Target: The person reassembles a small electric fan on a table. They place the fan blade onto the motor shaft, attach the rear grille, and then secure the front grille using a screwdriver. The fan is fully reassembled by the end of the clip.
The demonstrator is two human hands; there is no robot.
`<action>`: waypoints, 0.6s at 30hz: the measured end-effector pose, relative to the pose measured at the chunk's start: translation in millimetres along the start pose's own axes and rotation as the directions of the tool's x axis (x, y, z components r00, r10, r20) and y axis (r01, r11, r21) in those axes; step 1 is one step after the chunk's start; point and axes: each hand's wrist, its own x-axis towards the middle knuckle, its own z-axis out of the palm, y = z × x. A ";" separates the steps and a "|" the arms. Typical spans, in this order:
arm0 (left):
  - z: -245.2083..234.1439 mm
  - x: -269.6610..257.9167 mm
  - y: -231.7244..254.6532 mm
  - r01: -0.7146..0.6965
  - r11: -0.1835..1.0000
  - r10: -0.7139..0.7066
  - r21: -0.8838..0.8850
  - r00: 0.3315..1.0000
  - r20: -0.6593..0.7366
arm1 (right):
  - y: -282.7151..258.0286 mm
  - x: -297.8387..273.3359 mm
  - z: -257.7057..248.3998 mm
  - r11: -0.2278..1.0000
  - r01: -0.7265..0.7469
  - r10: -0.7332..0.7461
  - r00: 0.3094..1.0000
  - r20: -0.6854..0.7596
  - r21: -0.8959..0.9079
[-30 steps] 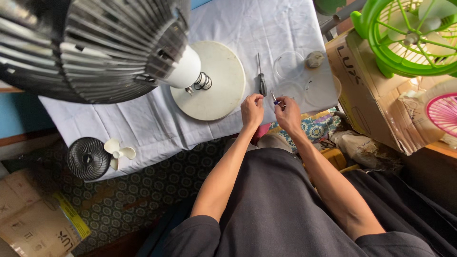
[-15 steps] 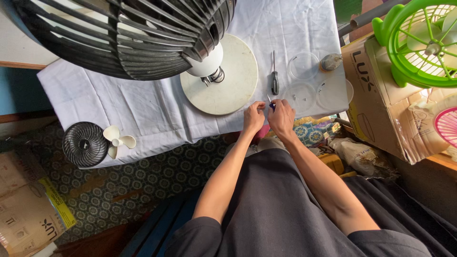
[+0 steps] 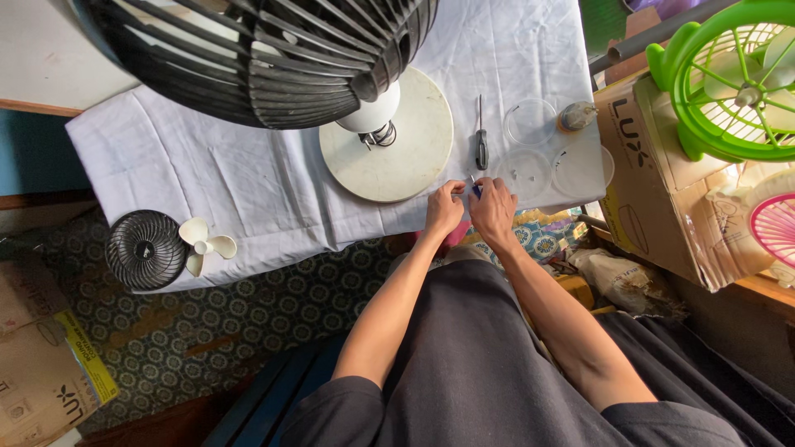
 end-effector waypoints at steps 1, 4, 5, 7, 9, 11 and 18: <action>-1.6 0.5 -0.3 0.001 1.000 -0.001 0.001 1.000 -0.006 | -2.6 0.1 -1.9 1.000 0.008 -0.008 1.000 -0.023 -0.011; -6.8 -1.5 -0.5 -0.003 1.000 0.003 -0.001 1.000 -0.028 | -11.5 -3.6 -9.0 0.999 0.024 -0.026 0.997 -0.072 -0.022; -9.4 -2.7 0.8 -0.011 1.000 0.011 -0.004 0.999 -0.041 | -15.4 -5.9 -12.8 1.000 0.027 -0.028 0.997 -0.076 -0.008; -18.7 0.3 5.3 -0.037 0.999 0.035 -0.026 0.997 -0.075 | -29.0 -3.4 -19.7 0.998 0.059 -0.056 0.994 -0.099 0.022; -29.1 -0.8 12.6 -0.065 0.996 0.057 -0.066 0.992 -0.111 | -45.1 -2.7 -28.6 0.993 0.105 -0.098 0.987 -0.127 0.050; -42.9 -0.5 21.8 -0.058 0.995 0.046 -0.084 0.989 -0.142 | -64.6 0.0 -38.3 0.981 0.152 -0.134 0.980 -0.146 0.121; -101.9 -6.2 65.1 -0.085 0.982 0.020 -0.166 0.934 -0.356 | -138.8 6.7 -84.7 0.904 0.277 -0.236 0.958 -0.160 0.326</action>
